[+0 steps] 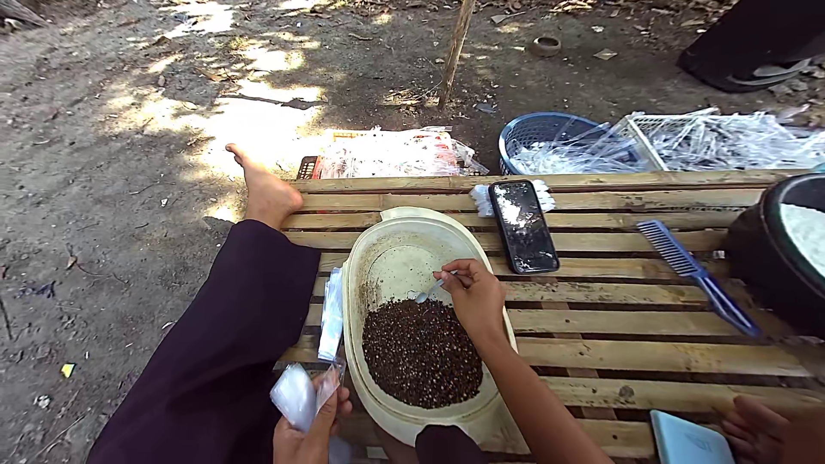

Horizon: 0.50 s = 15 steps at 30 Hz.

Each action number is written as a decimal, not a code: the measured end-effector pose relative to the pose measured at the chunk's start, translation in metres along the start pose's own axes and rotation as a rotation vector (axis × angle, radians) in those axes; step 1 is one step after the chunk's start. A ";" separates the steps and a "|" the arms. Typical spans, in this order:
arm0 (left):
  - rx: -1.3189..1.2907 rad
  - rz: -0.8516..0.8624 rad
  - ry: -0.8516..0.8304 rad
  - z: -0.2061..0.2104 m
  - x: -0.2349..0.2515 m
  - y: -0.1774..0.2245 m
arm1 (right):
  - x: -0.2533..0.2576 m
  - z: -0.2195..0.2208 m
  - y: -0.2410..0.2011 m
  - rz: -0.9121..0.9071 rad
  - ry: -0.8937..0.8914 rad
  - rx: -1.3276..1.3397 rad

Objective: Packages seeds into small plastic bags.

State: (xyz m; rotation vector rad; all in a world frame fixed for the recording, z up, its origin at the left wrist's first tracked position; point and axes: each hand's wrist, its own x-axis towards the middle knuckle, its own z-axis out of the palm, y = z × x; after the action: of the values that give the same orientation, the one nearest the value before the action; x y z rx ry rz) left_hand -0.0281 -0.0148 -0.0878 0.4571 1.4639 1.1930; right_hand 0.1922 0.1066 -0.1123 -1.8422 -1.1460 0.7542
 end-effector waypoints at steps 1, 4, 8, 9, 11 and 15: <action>-0.008 0.009 -0.002 0.001 0.000 0.000 | -0.002 0.002 -0.001 0.015 -0.035 -0.007; -0.038 0.033 -0.025 0.004 -0.001 -0.002 | -0.009 0.010 0.000 0.051 -0.112 -0.015; -0.064 0.006 -0.040 0.006 -0.003 0.000 | -0.016 0.014 -0.001 0.081 -0.100 -0.004; -0.058 0.006 -0.045 0.005 -0.004 0.000 | -0.017 0.014 -0.002 0.087 -0.086 0.009; -0.030 0.023 -0.048 0.005 -0.003 0.000 | -0.017 0.012 -0.006 0.092 -0.065 0.040; 0.096 0.122 -0.072 0.009 -0.002 -0.004 | -0.022 0.009 -0.015 0.091 -0.054 0.102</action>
State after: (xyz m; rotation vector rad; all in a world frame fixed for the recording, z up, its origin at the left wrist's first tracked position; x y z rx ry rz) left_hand -0.0177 -0.0142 -0.0885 0.6565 1.4517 1.1927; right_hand 0.1703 0.0934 -0.1021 -1.8078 -1.0440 0.9026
